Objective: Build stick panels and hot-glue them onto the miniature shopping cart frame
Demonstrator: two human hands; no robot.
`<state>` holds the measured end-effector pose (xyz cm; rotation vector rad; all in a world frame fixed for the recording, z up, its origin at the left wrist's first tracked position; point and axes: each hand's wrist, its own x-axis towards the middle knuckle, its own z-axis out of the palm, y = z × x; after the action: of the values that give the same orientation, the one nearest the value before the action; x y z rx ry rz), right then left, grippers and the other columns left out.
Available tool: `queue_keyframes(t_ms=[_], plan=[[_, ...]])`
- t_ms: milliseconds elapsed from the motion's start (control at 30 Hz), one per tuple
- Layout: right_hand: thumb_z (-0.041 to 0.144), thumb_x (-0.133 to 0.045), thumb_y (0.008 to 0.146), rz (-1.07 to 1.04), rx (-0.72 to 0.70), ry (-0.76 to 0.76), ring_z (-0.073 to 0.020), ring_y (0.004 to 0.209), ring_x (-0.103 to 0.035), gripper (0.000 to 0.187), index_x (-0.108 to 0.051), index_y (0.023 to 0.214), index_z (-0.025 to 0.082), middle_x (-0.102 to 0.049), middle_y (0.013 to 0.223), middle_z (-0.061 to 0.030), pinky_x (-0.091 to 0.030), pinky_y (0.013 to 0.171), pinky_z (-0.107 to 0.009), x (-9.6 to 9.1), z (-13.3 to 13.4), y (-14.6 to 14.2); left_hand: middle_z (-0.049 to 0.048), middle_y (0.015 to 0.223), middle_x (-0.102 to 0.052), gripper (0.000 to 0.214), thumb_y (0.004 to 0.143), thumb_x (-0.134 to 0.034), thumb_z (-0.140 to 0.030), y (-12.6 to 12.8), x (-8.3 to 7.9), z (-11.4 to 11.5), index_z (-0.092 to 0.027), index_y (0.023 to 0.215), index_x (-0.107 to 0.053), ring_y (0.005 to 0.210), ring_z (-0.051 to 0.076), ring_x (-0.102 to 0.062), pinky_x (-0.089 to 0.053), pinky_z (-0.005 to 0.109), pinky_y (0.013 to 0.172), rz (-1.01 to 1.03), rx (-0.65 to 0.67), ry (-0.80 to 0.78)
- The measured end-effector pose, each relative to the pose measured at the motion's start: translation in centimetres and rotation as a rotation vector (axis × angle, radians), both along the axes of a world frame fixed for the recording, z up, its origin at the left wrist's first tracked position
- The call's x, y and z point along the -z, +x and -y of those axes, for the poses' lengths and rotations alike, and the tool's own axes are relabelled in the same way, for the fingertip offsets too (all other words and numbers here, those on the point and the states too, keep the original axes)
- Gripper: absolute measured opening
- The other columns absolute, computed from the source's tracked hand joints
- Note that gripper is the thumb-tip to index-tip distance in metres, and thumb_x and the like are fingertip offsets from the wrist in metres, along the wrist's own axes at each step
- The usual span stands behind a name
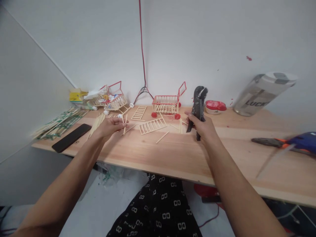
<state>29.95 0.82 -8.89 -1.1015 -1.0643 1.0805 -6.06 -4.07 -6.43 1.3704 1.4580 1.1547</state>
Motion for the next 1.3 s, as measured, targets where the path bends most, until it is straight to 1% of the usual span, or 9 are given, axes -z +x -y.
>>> queue_keyframes(t_ms=[133, 267, 467, 567, 733, 900, 1033, 1167, 1300], plan=[[0.033, -0.076, 0.064, 0.0, 0.005, -0.008, -0.0112, 0.065, -0.059, 0.032, -0.072, 0.093, 0.019, -0.063, 0.074, -0.0008, -0.052, 0.056, -0.022, 0.2, -0.2, 0.1, 0.0077, 0.077, -0.072, 0.035, 0.055, -0.082, -0.035, 1.9, 1.0, 1.4, -0.012, 0.077, -0.069, 0.065, 0.014, -0.062, -0.042, 0.022, 0.057, 0.109, -0.046, 0.098], [0.033, -0.075, 0.065, 0.011, 0.003, -0.006, -0.0119, 0.067, -0.059, 0.031, -0.073, 0.093, 0.02, -0.063, 0.075, -0.0012, -0.052, 0.057, -0.023, 0.4, -0.4, 0.2, 0.0052, 0.077, -0.071, 0.021, 0.065, -0.076, -0.031, 3.5, 2.1, 2.8, -0.013, 0.07, -0.067, 0.075, 0.017, -0.065, -0.046, 0.026, 0.07, 0.053, -0.091, 0.24], [0.033, -0.074, 0.067, 0.022, -0.019, 0.006, -0.0119, 0.067, -0.058, 0.03, -0.072, 0.094, 0.02, -0.063, 0.075, -0.0009, -0.051, 0.057, -0.023, 0.4, -0.4, 0.2, 0.0035, 0.078, -0.071, 0.015, 0.072, -0.07, -0.029, 4.0, 3.2, 4.1, -0.014, 0.077, -0.071, 0.076, 0.017, -0.063, -0.046, 0.026, 0.071, -0.144, -0.142, 0.237], [0.037, -0.074, 0.068, 0.034, -0.035, 0.028, -0.0116, 0.064, -0.056, 0.027, -0.071, 0.088, 0.019, -0.06, 0.072, -0.0006, -0.051, 0.057, -0.023, 0.3, -0.3, 0.0, 0.0036, 0.078, -0.071, 0.017, 0.07, -0.072, -0.029, 4.2, 3.0, 4.0, -0.014, 0.077, -0.07, 0.075, 0.016, -0.064, -0.047, 0.026, 0.072, -0.058, -0.118, 0.208], [0.046, -0.074, 0.068, 0.107, -0.122, 0.054, -0.0119, 0.054, -0.051, 0.032, -0.066, 0.078, 0.017, -0.055, 0.063, -0.0001, -0.047, 0.048, -0.024, -0.1, 0.8, -1.0, 0.007, 0.081, -0.073, 0.032, 0.061, -0.082, -0.034, 6.2, 1.7, 3.2, -0.012, 0.08, -0.069, 0.075, 0.016, -0.066, -0.051, 0.028, 0.073, 0.269, 0.049, 0.017], [0.054, -0.068, 0.073, 0.334, -0.331, 0.054, -0.012, 0.05, -0.05, 0.039, -0.065, 0.082, 0.016, -0.055, 0.059, -0.0007, -0.038, 0.041, -0.022, -1.4, 2.9, -2.7, 0.007, 0.079, -0.073, 0.036, 0.057, -0.085, -0.03, 10.9, 0.2, 2.2, -0.011, 0.083, -0.071, 0.069, 0.013, -0.066, -0.052, 0.027, 0.069, 0.39, 0.233, -0.093], [0.05, -0.069, 0.074, 0.36, -0.461, 0.088, -0.0109, 0.051, -0.051, 0.037, -0.065, 0.087, 0.016, -0.056, 0.059, 0.0011, -0.037, 0.043, -0.021, -1.9, 3.5, -2.9, 0.0073, 0.074, -0.072, 0.035, 0.054, -0.087, -0.029, 14.5, -0.4, 1.1, -0.009, 0.078, -0.07, 0.064, 0.012, -0.065, -0.051, 0.025, 0.065, 0.446, 0.38, -0.192], [0.05, -0.07, 0.073, 0.353, -0.462, 0.083, -0.0084, 0.048, -0.047, 0.036, -0.058, 0.07, 0.016, -0.055, 0.056, 0.0015, -0.034, 0.042, -0.02, -2.0, 3.3, -2.3, 0.0092, 0.074, -0.072, 0.033, 0.053, -0.087, -0.026, 16.3, -0.3, -0.1, -0.007, 0.074, -0.07, 0.063, 0.012, -0.065, -0.051, 0.026, 0.065, 0.463, 0.466, -0.26], [0.053, -0.069, 0.072, 0.302, -0.442, 0.059, -0.0088, 0.049, -0.048, 0.039, -0.056, 0.072, 0.017, -0.056, 0.057, 0.0014, -0.034, 0.042, -0.02, -2.2, 3.3, -2.1, 0.0092, 0.074, -0.072, 0.026, 0.058, -0.085, -0.022, 16.8, -0.3, -0.9, -0.007, 0.073, -0.07, 0.062, 0.012, -0.066, -0.051, 0.024, 0.062, 0.437, 0.491, -0.305]])
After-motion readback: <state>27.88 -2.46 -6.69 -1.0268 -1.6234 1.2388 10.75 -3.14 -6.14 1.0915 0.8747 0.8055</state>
